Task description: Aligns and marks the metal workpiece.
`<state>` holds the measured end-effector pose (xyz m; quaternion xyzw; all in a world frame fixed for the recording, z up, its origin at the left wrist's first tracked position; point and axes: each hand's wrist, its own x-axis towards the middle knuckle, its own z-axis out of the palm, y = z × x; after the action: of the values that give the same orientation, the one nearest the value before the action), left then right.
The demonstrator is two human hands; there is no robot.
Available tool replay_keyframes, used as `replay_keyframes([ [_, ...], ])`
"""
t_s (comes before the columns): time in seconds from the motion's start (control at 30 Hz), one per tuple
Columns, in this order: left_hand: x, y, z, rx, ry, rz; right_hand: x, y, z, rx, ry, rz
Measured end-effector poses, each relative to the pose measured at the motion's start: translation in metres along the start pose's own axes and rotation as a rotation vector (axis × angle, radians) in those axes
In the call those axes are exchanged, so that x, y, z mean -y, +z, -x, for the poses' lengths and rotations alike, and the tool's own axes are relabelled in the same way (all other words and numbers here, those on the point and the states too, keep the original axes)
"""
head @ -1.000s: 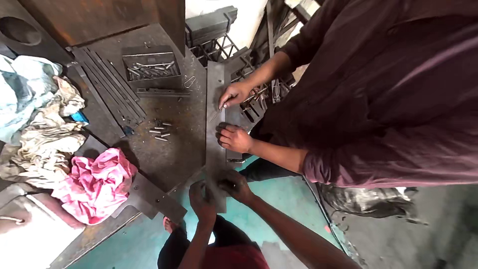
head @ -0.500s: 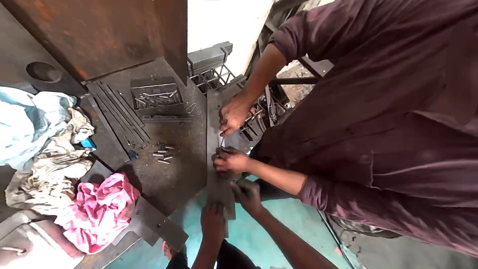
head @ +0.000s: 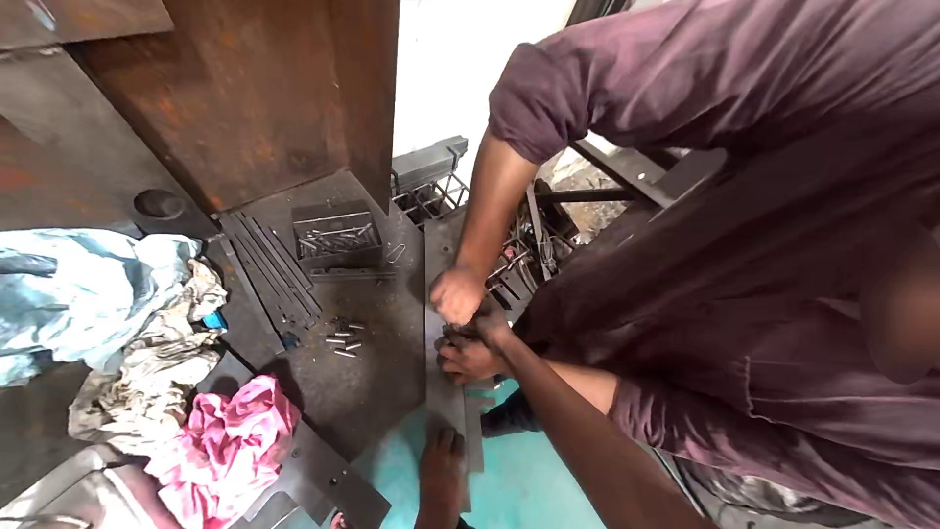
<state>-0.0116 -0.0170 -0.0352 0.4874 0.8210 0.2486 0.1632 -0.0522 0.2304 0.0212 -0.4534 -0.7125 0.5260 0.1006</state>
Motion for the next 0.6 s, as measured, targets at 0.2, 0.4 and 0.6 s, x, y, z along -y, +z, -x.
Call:
replay_keyframes([
  [0.2,-0.004,0.006,0.006,-0.079,-0.044,0.098,0.055,-0.013,0.034,0.195,0.046,0.215],
  [0.4,0.001,0.021,0.004,-0.232,-0.05,0.171,0.049,-0.017,0.047,0.13,-0.085,0.212],
  [0.6,0.004,0.027,0.006,-0.344,-0.002,0.161,0.041,-0.02,0.051,0.187,-0.104,-0.298],
])
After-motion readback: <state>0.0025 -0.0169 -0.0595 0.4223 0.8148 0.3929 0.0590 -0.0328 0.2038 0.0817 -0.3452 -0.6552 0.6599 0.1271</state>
